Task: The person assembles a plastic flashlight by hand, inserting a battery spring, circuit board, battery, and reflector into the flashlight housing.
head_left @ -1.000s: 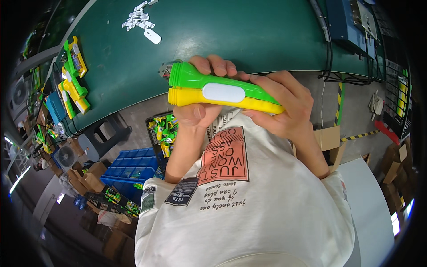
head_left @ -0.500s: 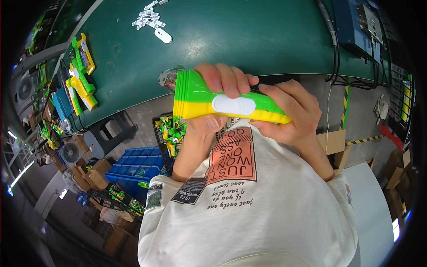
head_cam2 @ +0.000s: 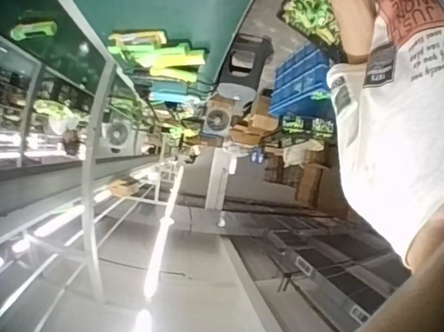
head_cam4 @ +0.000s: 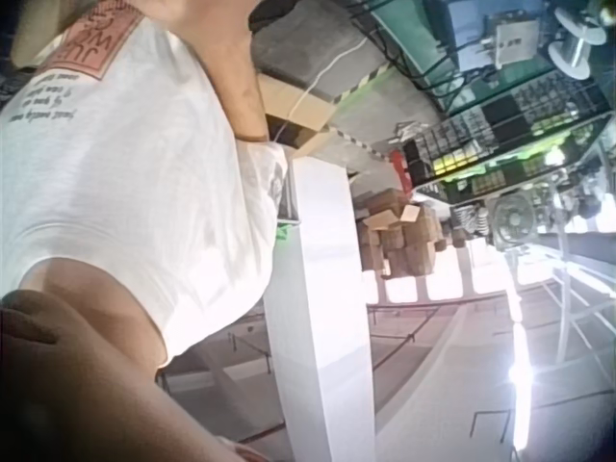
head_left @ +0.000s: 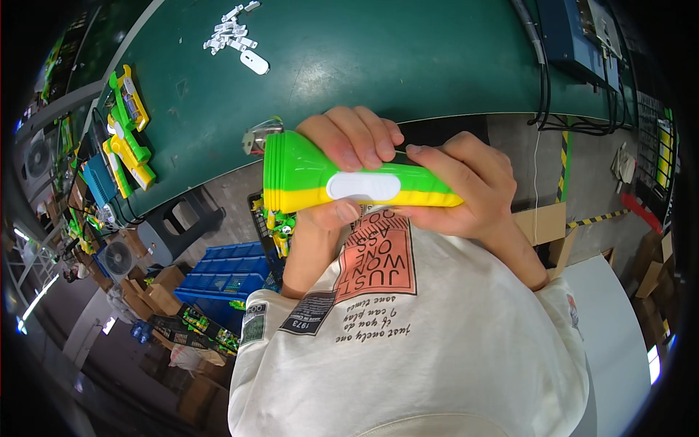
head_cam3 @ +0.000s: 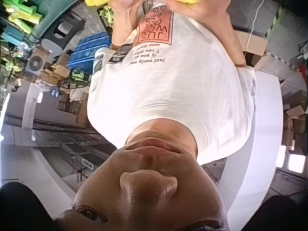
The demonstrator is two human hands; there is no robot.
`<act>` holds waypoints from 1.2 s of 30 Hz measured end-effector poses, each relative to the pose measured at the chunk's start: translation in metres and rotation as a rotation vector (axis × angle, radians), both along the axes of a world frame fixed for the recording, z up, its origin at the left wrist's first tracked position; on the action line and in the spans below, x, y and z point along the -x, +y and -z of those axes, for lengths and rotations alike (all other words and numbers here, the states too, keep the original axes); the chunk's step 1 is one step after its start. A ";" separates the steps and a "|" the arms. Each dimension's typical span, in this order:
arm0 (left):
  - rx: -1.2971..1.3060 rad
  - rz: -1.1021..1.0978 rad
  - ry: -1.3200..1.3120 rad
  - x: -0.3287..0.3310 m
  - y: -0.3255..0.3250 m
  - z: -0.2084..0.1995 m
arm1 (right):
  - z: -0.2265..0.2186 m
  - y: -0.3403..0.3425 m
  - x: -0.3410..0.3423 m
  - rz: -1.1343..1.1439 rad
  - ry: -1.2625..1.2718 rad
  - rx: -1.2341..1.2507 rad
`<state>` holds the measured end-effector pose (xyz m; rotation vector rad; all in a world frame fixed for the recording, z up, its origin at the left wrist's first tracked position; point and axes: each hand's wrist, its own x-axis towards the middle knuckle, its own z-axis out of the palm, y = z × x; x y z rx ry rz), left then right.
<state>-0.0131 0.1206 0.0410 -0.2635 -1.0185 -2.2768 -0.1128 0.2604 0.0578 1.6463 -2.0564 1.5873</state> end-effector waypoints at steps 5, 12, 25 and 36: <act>-0.019 -0.053 -0.030 0.000 0.004 -0.010 | -0.003 -0.003 -0.004 -0.003 -0.026 0.017; -0.057 0.058 0.011 0.000 -0.002 -0.007 | -0.006 -0.007 0.000 0.033 0.033 0.052; 0.013 -0.079 -0.027 -0.003 0.002 -0.009 | -0.021 -0.007 -0.002 -0.039 0.044 0.003; -0.069 -0.053 -0.068 -0.004 0.002 -0.007 | -0.023 -0.004 0.005 -0.090 0.050 -0.036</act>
